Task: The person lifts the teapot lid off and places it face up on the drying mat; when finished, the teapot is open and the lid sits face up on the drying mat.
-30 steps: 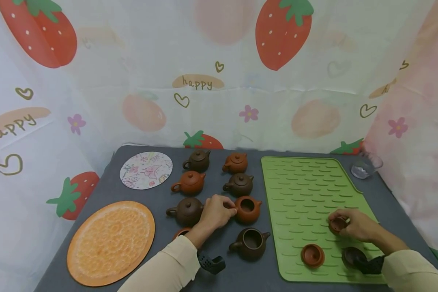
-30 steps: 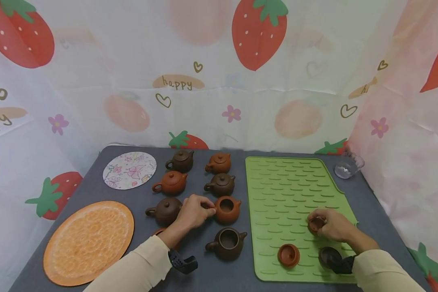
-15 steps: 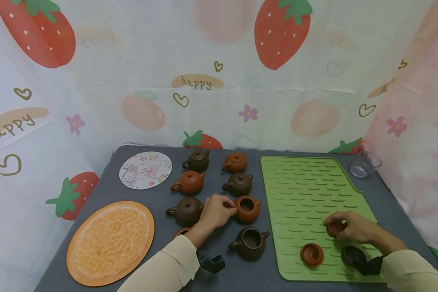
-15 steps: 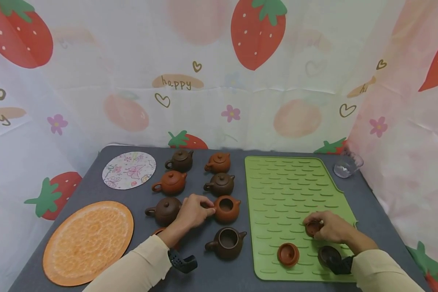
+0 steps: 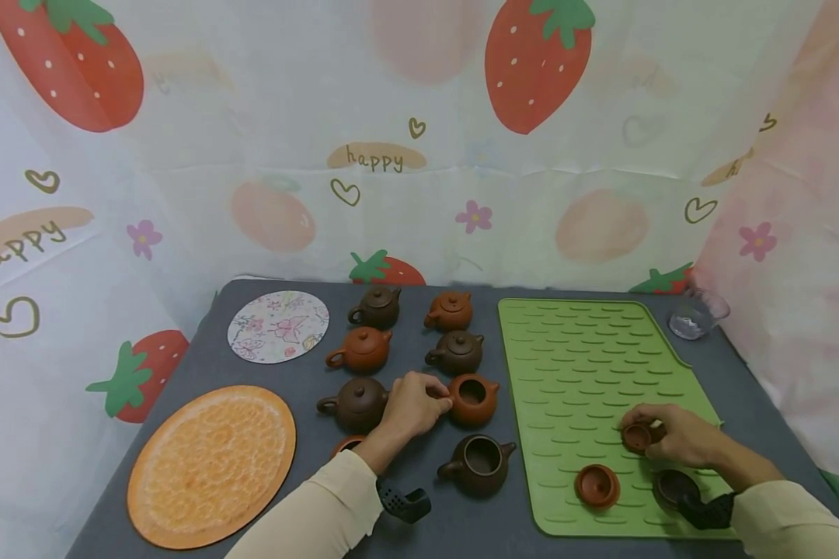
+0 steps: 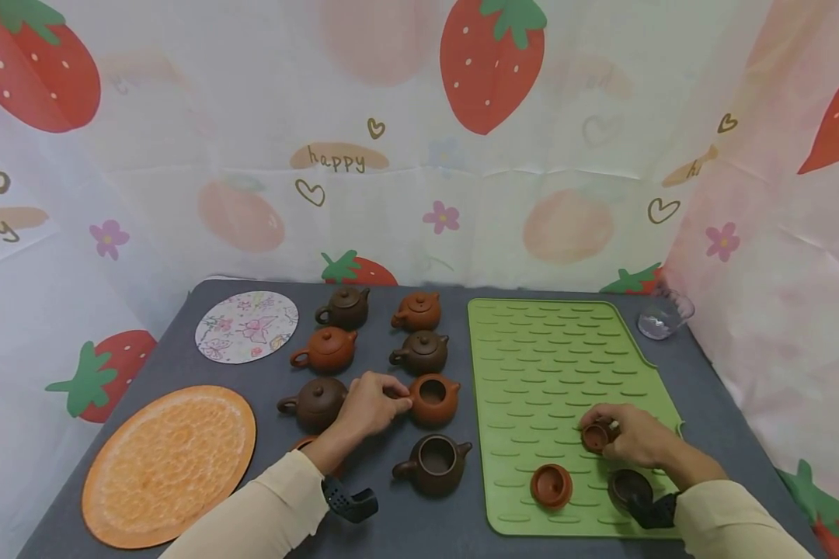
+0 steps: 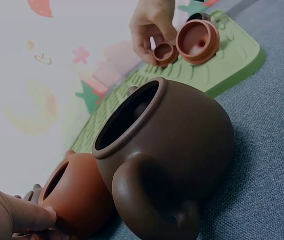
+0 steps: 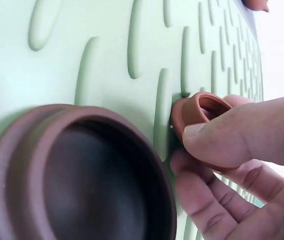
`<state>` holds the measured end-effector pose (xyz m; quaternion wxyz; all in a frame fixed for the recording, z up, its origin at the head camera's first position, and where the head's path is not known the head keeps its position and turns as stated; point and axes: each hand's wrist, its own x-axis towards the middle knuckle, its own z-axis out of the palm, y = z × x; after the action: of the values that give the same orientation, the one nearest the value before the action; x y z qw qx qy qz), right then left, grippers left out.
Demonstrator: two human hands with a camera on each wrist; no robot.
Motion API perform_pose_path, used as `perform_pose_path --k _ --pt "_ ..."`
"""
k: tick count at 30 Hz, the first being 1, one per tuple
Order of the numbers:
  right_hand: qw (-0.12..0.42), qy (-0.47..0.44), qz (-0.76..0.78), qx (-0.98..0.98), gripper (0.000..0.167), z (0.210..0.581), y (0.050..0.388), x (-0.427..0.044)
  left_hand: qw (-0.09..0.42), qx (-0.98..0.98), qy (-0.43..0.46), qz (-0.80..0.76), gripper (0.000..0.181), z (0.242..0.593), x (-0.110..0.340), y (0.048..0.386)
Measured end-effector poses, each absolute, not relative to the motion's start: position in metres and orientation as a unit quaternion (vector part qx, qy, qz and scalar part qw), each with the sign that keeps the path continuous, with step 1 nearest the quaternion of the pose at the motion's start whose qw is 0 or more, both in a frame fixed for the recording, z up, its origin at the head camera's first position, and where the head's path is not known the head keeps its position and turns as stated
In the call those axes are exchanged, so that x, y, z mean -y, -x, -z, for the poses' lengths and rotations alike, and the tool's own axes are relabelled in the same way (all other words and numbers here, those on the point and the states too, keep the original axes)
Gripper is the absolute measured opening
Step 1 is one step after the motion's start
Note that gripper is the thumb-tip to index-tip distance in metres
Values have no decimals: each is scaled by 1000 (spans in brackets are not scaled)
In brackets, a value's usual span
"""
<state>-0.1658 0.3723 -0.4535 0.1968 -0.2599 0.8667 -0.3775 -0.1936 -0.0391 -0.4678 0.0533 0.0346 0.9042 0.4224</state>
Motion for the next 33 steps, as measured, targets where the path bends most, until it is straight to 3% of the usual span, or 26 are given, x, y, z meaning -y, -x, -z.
perform_pose_path --k 12,19,25,33 --pt "200 252 374 -870 47 454 166 -375 58 -903 -39 -424 4 467 39 194" --pt "224 191 417 -860 51 442 166 -377 59 -905 -48 -418 5 460 40 194" --pt "179 148 376 -897 56 420 162 -371 31 -907 -80 -412 12 440 45 191" --pt "105 192 348 -912 51 394 158 -355 -35 -902 -118 -414 11 403 71 187"
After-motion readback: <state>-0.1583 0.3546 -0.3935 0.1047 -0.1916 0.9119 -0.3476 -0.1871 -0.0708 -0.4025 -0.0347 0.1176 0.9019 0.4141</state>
